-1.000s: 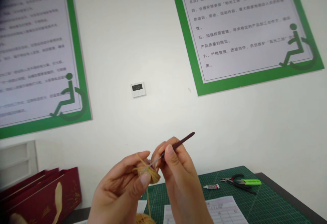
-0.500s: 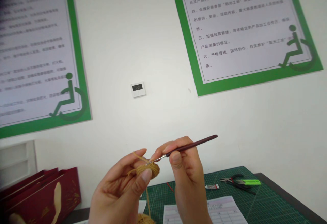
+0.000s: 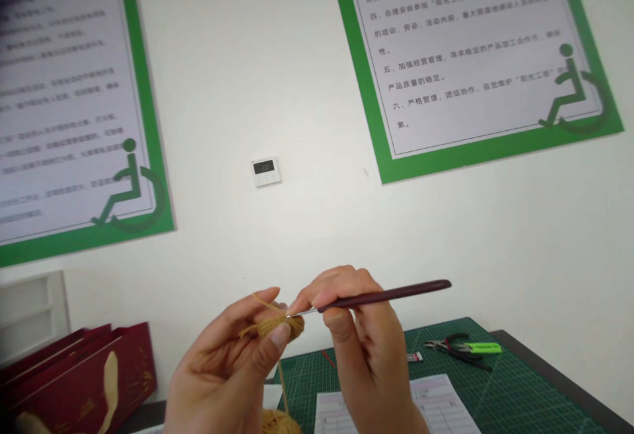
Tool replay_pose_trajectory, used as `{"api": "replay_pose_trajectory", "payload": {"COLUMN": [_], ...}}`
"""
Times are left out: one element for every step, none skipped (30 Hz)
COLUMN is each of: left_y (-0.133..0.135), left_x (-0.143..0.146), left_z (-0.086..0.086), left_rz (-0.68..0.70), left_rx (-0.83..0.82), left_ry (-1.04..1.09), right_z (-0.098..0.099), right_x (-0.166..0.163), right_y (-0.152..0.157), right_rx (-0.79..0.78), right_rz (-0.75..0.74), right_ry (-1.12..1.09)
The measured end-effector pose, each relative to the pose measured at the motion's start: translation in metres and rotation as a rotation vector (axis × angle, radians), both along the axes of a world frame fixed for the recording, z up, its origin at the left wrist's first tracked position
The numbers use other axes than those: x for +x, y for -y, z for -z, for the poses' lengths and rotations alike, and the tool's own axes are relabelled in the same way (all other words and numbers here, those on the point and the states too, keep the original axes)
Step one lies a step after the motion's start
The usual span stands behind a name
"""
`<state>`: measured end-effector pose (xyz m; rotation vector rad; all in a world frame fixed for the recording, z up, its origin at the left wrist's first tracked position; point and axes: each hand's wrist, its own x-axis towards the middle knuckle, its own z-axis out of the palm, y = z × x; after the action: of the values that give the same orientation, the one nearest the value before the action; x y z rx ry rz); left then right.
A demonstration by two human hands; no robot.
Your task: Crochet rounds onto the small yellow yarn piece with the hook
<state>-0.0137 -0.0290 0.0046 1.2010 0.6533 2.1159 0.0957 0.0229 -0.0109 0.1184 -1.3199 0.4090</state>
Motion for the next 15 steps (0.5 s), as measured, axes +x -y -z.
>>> {"api": "replay_pose_trajectory", "payload": {"left_y": [0.0, 0.0, 0.0, 0.0, 0.0, 0.001, 0.001, 0.002, 0.002, 0.003, 0.003, 0.004, 0.004, 0.004, 0.004], "left_x": [0.0, 0.0, 0.0, 0.0, 0.001, 0.002, 0.002, 0.003, 0.003, 0.004, 0.004, 0.003, 0.003, 0.002, 0.001], "left_z": [0.0, 0.001, 0.001, 0.001, 0.001, 0.0, 0.0, -0.001, -0.001, -0.002, -0.002, -0.002, -0.002, -0.002, -0.002], "left_rz": [-0.011, -0.022, -0.033, -0.043, -0.052, -0.062, -0.07, -0.074, -0.071, -0.063, -0.048, -0.031, -0.013, 0.003, 0.015], "left_rx": [0.003, 0.005, 0.01, 0.016, 0.022, 0.025, 0.025, 0.023, 0.02, 0.018, 0.018, 0.02, 0.023, 0.026, 0.029], "left_ry": [-0.005, -0.009, -0.011, -0.009, -0.004, 0.003, 0.008, 0.012, 0.013, 0.009, 0.005, 0.003, 0.0, -0.002, -0.005], "right_z": [0.0, 0.0, -0.001, -0.002, -0.003, -0.005, -0.006, -0.008, -0.009, -0.01, -0.011, -0.011, -0.011, -0.011, -0.011], "right_x": [0.001, 0.002, 0.004, 0.005, 0.006, 0.007, 0.008, 0.008, 0.009, 0.009, 0.01, 0.01, 0.011, 0.01, 0.01], "right_y": [0.0, 0.0, 0.001, 0.001, 0.002, 0.004, 0.005, 0.007, 0.009, 0.01, 0.012, 0.013, 0.013, 0.013, 0.013], "right_rx": [0.026, 0.057, 0.087, 0.121, 0.155, 0.188, 0.222, 0.255, 0.282, 0.302, 0.323, 0.347, 0.367, 0.383, 0.396], "right_rz": [0.027, 0.06, 0.103, 0.154, 0.211, 0.273, 0.335, 0.397, 0.457, 0.517, 0.576, 0.629, 0.674, 0.702, 0.716], "right_ry": [0.01, 0.022, 0.04, 0.062, 0.084, 0.103, 0.113, 0.119, 0.119, 0.116, 0.113, 0.111, 0.107, 0.1, 0.093]}}
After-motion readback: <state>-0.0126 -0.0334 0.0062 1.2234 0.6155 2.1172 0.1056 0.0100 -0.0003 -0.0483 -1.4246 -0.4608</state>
